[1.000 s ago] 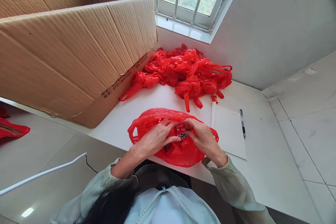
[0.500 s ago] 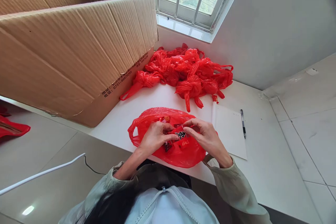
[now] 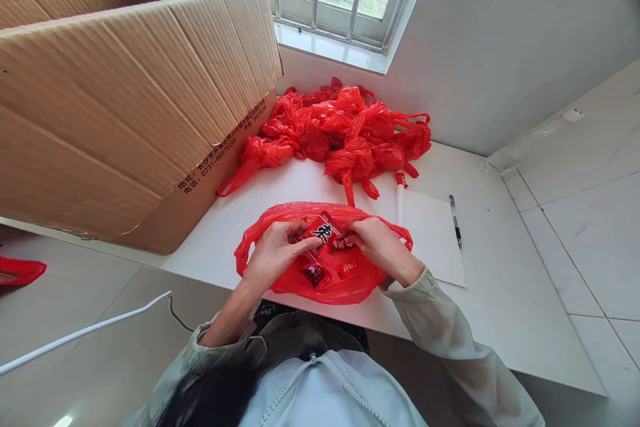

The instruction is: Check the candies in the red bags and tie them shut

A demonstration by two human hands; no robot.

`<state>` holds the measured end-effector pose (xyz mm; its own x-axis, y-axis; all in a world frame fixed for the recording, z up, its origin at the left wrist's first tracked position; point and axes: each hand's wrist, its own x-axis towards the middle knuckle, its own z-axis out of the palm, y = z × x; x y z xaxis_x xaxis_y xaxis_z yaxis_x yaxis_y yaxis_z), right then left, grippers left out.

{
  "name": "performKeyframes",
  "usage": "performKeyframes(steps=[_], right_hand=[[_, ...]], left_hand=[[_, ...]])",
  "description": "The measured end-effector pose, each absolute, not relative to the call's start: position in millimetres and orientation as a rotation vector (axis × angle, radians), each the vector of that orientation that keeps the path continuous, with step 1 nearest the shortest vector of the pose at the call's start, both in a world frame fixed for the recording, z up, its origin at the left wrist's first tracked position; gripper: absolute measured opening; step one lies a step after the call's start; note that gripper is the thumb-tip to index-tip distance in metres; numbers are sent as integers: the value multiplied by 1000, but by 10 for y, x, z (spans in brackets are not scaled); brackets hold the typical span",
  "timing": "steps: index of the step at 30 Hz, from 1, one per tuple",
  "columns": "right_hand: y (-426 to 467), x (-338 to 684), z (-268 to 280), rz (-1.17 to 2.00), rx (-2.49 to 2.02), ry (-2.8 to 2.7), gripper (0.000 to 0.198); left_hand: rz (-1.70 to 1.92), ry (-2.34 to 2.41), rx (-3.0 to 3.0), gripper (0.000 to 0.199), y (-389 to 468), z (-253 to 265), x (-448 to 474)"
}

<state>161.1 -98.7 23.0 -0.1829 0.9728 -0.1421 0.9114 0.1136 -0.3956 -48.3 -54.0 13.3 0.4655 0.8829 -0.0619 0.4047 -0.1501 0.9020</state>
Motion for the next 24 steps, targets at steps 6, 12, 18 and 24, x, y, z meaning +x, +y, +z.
performKeyframes(steps=[6,12,18,24], right_hand=[[-1002,1559,72,475,-2004,-2365,24],[-1143,1637,190,421,-1927,-2486,35],[-1334,1852,359,520,-1792,-2316,38],[-1349,1863,462,783,-1555,-1905,29]], left_hand=[[554,1163,1885,25,-592,172,-424],[540,1184,1942,15,-601,100,-297],[527,1124,1953,12,-595,55,-190],[529,1063,1945,16,-633,-6,-76]])
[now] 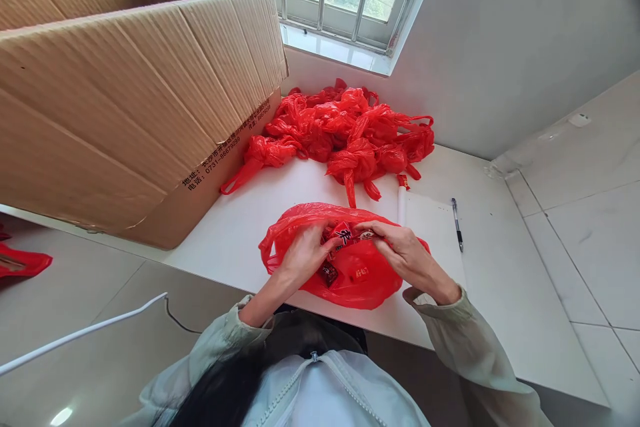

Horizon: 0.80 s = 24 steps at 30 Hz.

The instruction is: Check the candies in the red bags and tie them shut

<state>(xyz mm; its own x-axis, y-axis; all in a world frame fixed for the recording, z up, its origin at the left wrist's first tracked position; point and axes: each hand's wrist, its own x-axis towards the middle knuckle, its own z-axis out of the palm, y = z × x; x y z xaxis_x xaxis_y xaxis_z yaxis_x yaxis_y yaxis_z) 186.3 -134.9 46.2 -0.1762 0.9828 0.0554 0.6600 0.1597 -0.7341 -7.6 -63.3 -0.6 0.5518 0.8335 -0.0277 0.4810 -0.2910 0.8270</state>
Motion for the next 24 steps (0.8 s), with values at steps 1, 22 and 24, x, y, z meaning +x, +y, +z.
performKeyframes(steps=[1,22,24], right_hand=[[-1336,1861,457,833,-1580,-1830,25],[-1309,1843,428,1458,-1308,-1374,26],[-1296,1850,432,1543,-1290,-1307,26]], left_hand=[[524,1045,1951,16,-644,-21,-53],[425,623,1540,30,-562,181,-112],[403,590,1516,29,-537,192,-124]])
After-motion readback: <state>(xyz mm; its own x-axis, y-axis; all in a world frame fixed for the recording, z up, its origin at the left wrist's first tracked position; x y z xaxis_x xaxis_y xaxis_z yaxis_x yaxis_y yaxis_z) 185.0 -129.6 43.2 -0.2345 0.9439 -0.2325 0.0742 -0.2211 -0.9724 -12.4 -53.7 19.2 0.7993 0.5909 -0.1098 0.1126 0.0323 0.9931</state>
